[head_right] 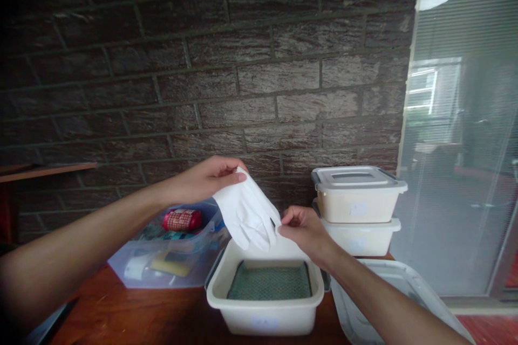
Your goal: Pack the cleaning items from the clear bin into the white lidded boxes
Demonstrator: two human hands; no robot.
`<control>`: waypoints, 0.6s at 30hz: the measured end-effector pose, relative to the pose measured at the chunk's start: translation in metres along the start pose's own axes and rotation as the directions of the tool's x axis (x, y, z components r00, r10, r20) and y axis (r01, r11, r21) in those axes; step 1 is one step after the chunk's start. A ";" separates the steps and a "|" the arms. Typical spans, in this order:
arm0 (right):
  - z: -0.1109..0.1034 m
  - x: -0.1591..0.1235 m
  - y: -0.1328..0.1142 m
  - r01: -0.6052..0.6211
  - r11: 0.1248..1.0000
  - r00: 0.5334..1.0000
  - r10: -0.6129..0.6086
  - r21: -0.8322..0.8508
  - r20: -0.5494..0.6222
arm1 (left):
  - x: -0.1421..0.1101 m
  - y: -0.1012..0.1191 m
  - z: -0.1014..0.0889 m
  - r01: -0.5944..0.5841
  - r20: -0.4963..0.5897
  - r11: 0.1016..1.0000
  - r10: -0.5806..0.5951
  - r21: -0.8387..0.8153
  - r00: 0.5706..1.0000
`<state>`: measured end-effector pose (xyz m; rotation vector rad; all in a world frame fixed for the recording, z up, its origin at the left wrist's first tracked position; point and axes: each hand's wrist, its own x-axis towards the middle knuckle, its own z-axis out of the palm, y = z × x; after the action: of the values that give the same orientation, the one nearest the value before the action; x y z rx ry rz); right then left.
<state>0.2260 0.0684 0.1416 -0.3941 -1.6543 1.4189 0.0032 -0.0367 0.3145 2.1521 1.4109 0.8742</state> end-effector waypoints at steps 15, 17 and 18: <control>-0.009 -0.002 -0.010 -0.026 1.000 0.996 0.027 -0.016 0.084 | -0.003 -0.003 0.000 0.024 0.034 0.999 -0.023 -0.045 0.999; -0.008 -0.001 -0.012 -0.024 0.999 0.993 0.028 -0.030 0.114 | -0.003 -0.001 0.001 0.028 0.033 0.999 -0.026 -0.043 0.999; -0.007 -0.001 -0.013 -0.022 0.999 0.991 0.026 -0.037 0.128 | -0.003 0.000 0.001 0.029 0.034 0.999 -0.027 -0.041 0.999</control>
<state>0.2359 0.0681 0.1529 -0.3497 -1.7854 1.4607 0.0032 -0.0390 0.3126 2.1016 1.3915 0.8462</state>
